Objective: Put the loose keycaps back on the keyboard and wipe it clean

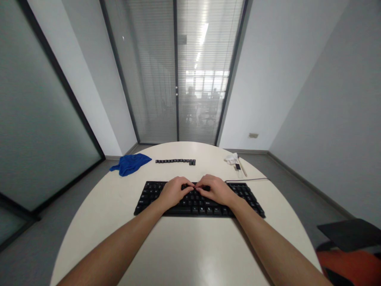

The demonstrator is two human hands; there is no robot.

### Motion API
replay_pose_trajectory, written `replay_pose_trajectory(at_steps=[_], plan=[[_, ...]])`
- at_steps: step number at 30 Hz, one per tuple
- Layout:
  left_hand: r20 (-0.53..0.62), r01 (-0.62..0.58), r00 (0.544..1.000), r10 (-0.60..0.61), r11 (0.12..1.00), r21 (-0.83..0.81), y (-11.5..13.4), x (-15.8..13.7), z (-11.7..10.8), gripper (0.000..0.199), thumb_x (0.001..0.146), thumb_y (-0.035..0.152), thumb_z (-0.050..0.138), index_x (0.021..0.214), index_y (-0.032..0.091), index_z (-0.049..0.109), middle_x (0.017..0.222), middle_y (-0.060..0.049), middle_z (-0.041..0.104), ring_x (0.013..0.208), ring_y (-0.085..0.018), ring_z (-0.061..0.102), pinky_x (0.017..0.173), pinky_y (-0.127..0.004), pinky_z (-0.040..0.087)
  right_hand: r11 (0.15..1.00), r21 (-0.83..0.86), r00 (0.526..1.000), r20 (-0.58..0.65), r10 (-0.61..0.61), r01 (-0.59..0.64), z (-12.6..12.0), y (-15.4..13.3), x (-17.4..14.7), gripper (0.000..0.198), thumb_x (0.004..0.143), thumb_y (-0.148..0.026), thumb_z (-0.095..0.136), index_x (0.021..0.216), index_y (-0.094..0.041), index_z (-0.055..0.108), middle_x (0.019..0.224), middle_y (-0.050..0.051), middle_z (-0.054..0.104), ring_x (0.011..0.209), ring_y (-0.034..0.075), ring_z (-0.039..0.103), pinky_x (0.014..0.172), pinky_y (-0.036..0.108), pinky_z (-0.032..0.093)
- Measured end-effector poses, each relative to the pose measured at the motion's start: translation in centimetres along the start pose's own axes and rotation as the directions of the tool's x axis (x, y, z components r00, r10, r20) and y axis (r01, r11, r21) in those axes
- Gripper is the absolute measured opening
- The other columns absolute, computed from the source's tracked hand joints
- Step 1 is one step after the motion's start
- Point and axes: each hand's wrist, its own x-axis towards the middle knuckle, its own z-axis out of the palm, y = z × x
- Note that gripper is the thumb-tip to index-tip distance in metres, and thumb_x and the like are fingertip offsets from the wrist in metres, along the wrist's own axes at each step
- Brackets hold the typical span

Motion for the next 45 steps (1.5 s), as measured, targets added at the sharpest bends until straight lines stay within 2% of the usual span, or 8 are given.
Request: replay_pose_trajectory(at_steps=[9, 15, 20, 25, 30, 37, 42, 45], plan=[[-0.032, 0.077, 0.997, -0.076, 0.997, 0.025, 0.3, 0.1, 0.0, 0.023, 0.093, 0.036, 0.058, 0.092, 0.024, 0.077, 0.091, -0.001, 0.077, 0.086, -0.021, 0.069, 0.085, -0.031, 0.050, 0.996, -0.070, 0.997, 0.059, -0.058, 0.062, -0.5, -0.3, 0.1, 0.018, 0.096, -0.028, 0.059, 0.102, -0.024, 0.075, 0.093, 0.005, 0.072, 0.092, 0.020, 0.064, 0.083, 0.030, 0.048], [-0.040, -0.046, 0.998, 0.053, 0.986, 0.159, 1.1, -0.2, -0.4, 0.023, 0.093, 0.031, 0.057, 0.081, 0.022, 0.074, 0.091, -0.004, 0.074, 0.092, -0.022, 0.063, 0.089, -0.032, 0.048, 0.992, -0.114, 0.993, 0.106, -0.051, 0.063, -0.9, -0.6, 0.2, 0.020, 0.097, -0.028, 0.057, 0.104, -0.024, 0.075, 0.093, 0.005, 0.073, 0.091, 0.020, 0.065, 0.083, 0.030, 0.048], [0.078, -0.171, 0.984, 0.158, 0.960, 0.220, 1.0, -0.2, -1.6, 0.025, 0.096, 0.033, 0.055, 0.083, 0.023, 0.074, 0.094, -0.004, 0.071, 0.092, -0.021, 0.062, 0.089, -0.033, 0.046, 0.985, -0.151, 0.988, 0.144, -0.057, 0.079, -0.8, -0.6, 0.3, 0.018, 0.095, -0.024, 0.058, 0.099, -0.024, 0.075, 0.096, 0.004, 0.072, 0.090, 0.019, 0.066, 0.081, 0.028, 0.048], [0.089, -0.257, 0.966, 0.244, 0.948, 0.187, 0.1, -0.2, -1.7, 0.025, 0.098, 0.033, 0.053, 0.087, 0.021, 0.072, 0.098, -0.005, 0.068, 0.096, -0.021, 0.060, 0.092, -0.035, 0.046, 0.986, -0.151, 0.989, 0.137, -0.058, 0.078, -0.6, -0.3, 0.2, 0.018, 0.096, -0.024, 0.056, 0.102, -0.024, 0.074, 0.095, 0.004, 0.071, 0.090, 0.018, 0.065, 0.082, 0.027, 0.047], [0.030, -0.240, 0.971, 0.238, 0.963, 0.121, -0.4, -0.3, -1.2, 0.020, 0.098, 0.031, 0.053, 0.092, 0.021, 0.070, 0.110, -0.005, 0.065, 0.104, -0.021, 0.058, 0.097, -0.036, 0.047, 0.983, -0.168, 0.991, 0.121, -0.050, 0.070, -0.5, -0.4, 0.3, 0.018, 0.096, -0.023, 0.055, 0.101, -0.022, 0.072, 0.094, 0.004, 0.071, 0.090, 0.019, 0.065, 0.082, 0.029, 0.048], [-0.024, -0.122, 0.992, 0.126, 0.984, 0.133, -0.5, -0.4, -1.0, 0.015, 0.094, 0.026, 0.056, 0.100, 0.020, 0.068, 0.106, -0.006, 0.068, 0.103, -0.023, 0.059, 0.095, -0.037, 0.048, 0.979, -0.178, 0.995, -0.026, 0.094, -0.097, 0.0, -0.1, 0.4, 0.019, 0.096, -0.026, 0.053, 0.105, -0.022, 0.069, 0.098, 0.005, 0.072, 0.095, 0.021, 0.064, 0.086, 0.033, 0.048], [-0.039, -0.056, 0.997, 0.064, 0.980, 0.193, -0.6, -0.4, -0.8, 0.019, 0.095, 0.029, 0.052, 0.101, 0.020, 0.068, 0.104, -0.007, 0.068, 0.100, -0.023, 0.062, 0.093, -0.037, 0.049, 0.935, -0.204, 0.956, -0.102, 0.274, -0.289, 0.2, 0.8, 0.9, 0.022, 0.097, -0.030, 0.051, 0.109, -0.022, 0.068, 0.099, 0.005, 0.072, 0.095, 0.021, 0.065, 0.085, 0.033, 0.048], [-0.030, -0.055, 0.998, 0.062, 0.978, 0.199, -0.5, -0.4, -0.9, 0.019, 0.094, 0.029, 0.052, 0.101, 0.020, 0.068, 0.103, -0.007, 0.069, 0.099, -0.023, 0.062, 0.091, -0.037, 0.050, 0.886, -0.305, 0.936, -0.094, 0.338, -0.350, 0.0, 1.0, 2.3, 0.020, 0.095, -0.029, 0.053, 0.106, -0.024, 0.069, 0.097, 0.003, 0.073, 0.093, 0.020, 0.066, 0.080, 0.030, 0.047]])
